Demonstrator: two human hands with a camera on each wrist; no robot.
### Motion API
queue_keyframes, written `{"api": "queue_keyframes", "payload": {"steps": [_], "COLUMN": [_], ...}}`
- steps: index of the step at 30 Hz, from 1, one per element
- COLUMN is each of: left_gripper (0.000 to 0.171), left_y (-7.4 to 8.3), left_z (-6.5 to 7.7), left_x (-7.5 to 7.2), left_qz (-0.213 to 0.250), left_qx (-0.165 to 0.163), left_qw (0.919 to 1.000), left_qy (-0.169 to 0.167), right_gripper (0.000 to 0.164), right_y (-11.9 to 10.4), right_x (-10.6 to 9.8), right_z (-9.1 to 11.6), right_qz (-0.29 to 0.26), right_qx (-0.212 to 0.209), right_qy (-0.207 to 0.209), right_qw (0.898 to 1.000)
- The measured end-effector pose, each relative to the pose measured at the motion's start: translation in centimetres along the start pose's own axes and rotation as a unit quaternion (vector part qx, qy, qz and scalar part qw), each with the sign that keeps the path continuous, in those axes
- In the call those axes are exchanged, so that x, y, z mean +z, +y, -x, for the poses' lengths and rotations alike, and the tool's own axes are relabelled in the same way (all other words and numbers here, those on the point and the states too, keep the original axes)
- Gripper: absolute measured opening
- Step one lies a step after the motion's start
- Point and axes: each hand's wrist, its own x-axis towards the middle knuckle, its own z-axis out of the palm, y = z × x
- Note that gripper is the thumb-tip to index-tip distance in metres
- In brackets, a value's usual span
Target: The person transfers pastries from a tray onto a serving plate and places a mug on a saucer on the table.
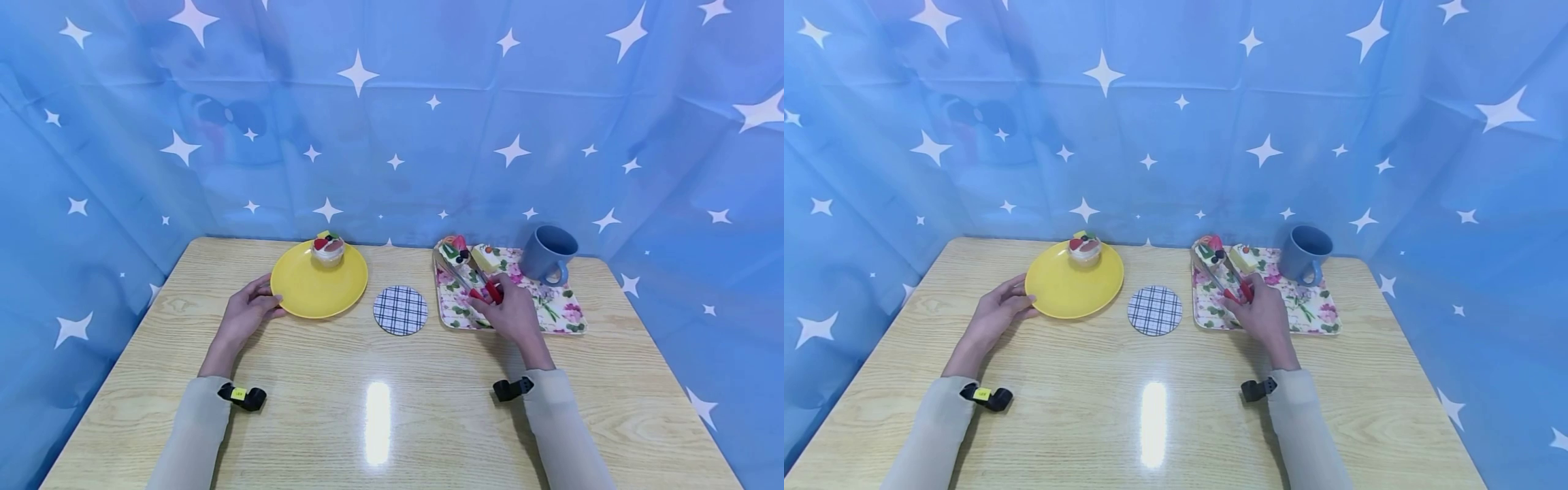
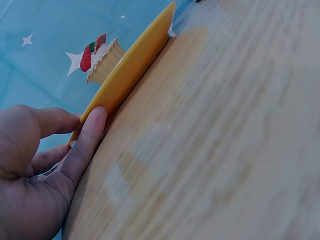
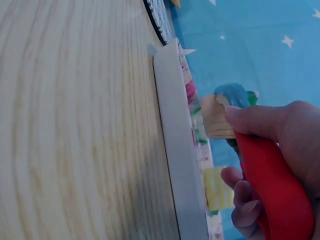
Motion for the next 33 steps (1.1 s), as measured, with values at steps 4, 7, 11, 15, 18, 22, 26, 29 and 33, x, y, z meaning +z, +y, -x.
{"api": "queue_keyframes", "payload": {"steps": [4, 7, 11, 15, 18, 22, 26, 29, 33], "left_gripper": [0.069, 0.069, 0.069, 0.069, 0.069, 0.068, 0.067, 0.067, 0.067], "left_y": [0.1, 0.0, 0.0, 0.1, 0.2, 0.3, 0.4, 0.4, 0.4], "left_z": [0.1, 0.0, 0.0, 0.0, 0.1, 0.2, 0.2, 0.2, 0.2], "left_x": [0.0, 0.0, 0.0, 0.0, 0.1, 0.1, 0.1, 0.1, 0.1], "left_qz": [-0.002, -0.003, -0.003, -0.002, 0.0, 0.002, 0.003, 0.004, 0.004], "left_qx": [-0.002, -0.005, -0.005, -0.003, -0.001, 0.002, 0.003, 0.003, 0.001], "left_qw": [1.0, 1.0, 1.0, 1.0, 1.0, 1.0, 1.0, 1.0, 1.0], "left_qy": [0.003, 0.004, 0.005, 0.004, 0.002, 0.002, 0.003, 0.003, 0.003], "right_gripper": [0.053, 0.054, 0.056, 0.058, 0.058, 0.055, 0.055, 0.055, 0.056], "right_y": [-0.2, -0.4, -0.7, -1.0, -1.2, -1.4, -1.7, -1.9, -2.1], "right_x": [-0.1, -0.2, -0.3, -0.3, -0.4, -0.4, -0.5, -0.4, -0.2], "right_z": [0.1, 0.2, 0.3, 0.4, 0.4, 0.4, 0.5, 0.6, 0.6], "right_qz": [-0.003, -0.005, -0.006, -0.005, -0.003, -0.002, -0.003, -0.002, 0.002], "right_qx": [-0.008, -0.009, -0.012, -0.014, -0.014, -0.009, -0.005, -0.006, -0.01], "right_qy": [0.004, 0.003, 0.002, 0.004, 0.004, 0.001, -0.004, -0.006, -0.006], "right_qw": [1.0, 1.0, 1.0, 1.0, 1.0, 1.0, 1.0, 1.0, 1.0]}}
